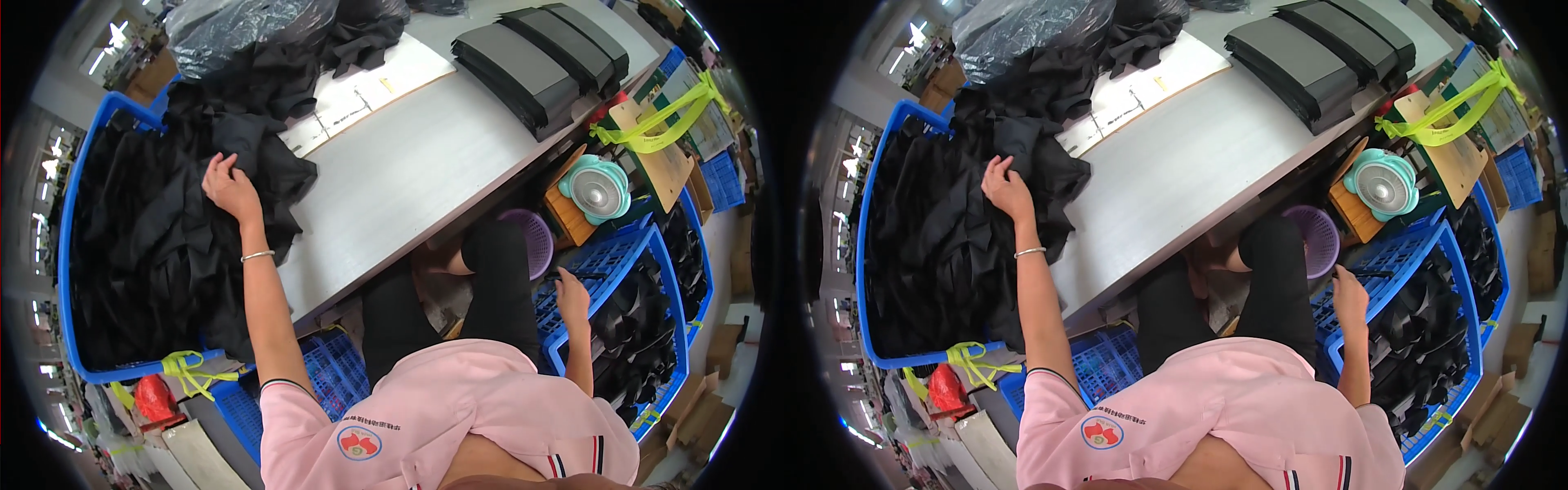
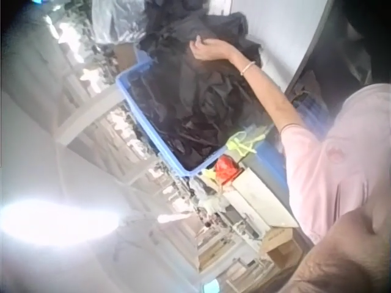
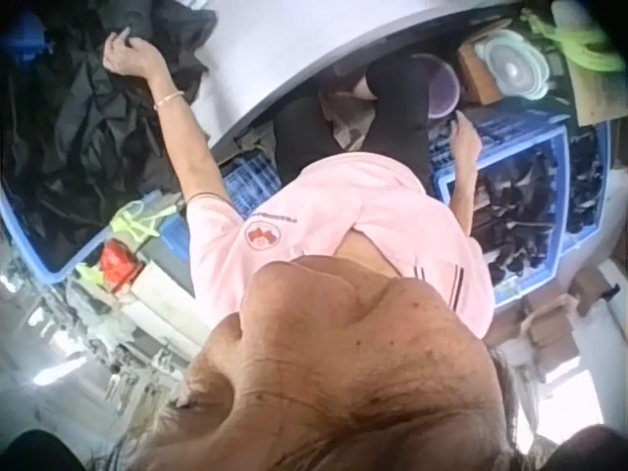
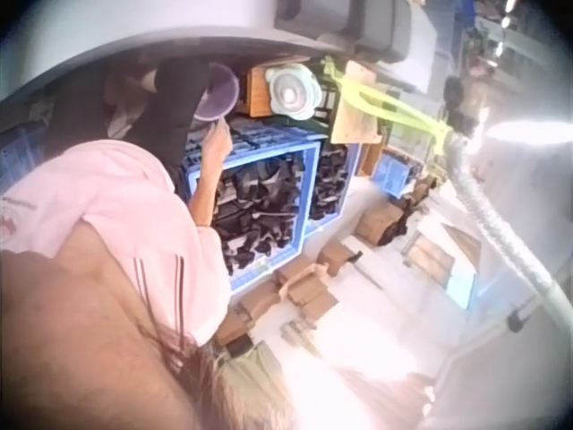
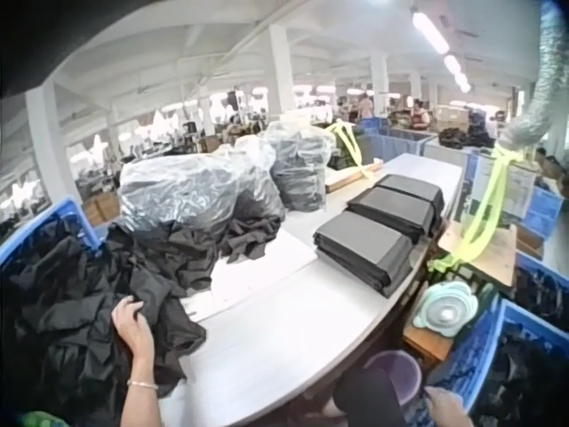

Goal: Inspecting and organizing black fabric components into bins within a workshop environment.

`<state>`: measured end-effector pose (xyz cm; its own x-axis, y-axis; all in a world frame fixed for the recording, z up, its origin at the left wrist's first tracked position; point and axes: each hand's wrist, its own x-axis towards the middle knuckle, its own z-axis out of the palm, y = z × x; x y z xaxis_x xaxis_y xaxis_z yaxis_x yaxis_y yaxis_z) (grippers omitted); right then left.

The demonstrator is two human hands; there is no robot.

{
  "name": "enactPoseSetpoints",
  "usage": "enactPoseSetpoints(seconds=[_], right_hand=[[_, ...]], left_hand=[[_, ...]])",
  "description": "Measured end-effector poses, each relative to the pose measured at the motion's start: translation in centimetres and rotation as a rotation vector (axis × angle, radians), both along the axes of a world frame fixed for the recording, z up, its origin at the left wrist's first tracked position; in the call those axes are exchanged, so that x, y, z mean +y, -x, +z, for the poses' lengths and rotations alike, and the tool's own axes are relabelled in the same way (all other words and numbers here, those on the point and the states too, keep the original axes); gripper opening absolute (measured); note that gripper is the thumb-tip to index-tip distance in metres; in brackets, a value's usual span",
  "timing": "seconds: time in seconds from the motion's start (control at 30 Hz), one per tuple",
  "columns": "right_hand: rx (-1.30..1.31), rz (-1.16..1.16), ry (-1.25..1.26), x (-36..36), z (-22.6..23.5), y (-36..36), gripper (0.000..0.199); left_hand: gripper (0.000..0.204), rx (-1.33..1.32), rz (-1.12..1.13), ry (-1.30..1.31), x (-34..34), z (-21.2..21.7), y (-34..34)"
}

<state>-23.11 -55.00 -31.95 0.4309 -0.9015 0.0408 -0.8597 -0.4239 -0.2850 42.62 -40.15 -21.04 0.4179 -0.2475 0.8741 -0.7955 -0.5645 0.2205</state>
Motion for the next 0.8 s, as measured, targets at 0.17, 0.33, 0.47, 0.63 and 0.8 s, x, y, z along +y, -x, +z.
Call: enactPoseSetpoints(seconds=[0.17, 0.33, 0.47, 0.63, 0.8], right_hand=[[-0.401, 0.348, 0.147, 2.2, 5.4, -12.0, 0.022], [-0.809, 0.755, 0.024, 5.5, 11.1, -21.9, 0.039], [-0.811, 0.529, -0.117, 1.6, 5.6, -25.0, 0.022], [-0.701, 0.557, 0.099, -2.0, 2.7, -25.1, 0.021], [-0.701, 0.438, -0.055, -1.4, 3.5, -24.0, 0.023]], left_hand=[[0.019, 0.099, -0.202, 0.161, -4.8, 6.0, 9.2], [0.032, 0.299, -0.640, 0.060, -6.8, 3.0, 20.9], [0.036, 0.434, -0.876, -0.028, -5.2, 1.9, 29.9], [0.025, 0.717, -1.082, -0.046, -3.8, 0.7, 35.9], [0.021, 0.935, -1.150, -0.090, -3.1, 0.4, 39.1]])
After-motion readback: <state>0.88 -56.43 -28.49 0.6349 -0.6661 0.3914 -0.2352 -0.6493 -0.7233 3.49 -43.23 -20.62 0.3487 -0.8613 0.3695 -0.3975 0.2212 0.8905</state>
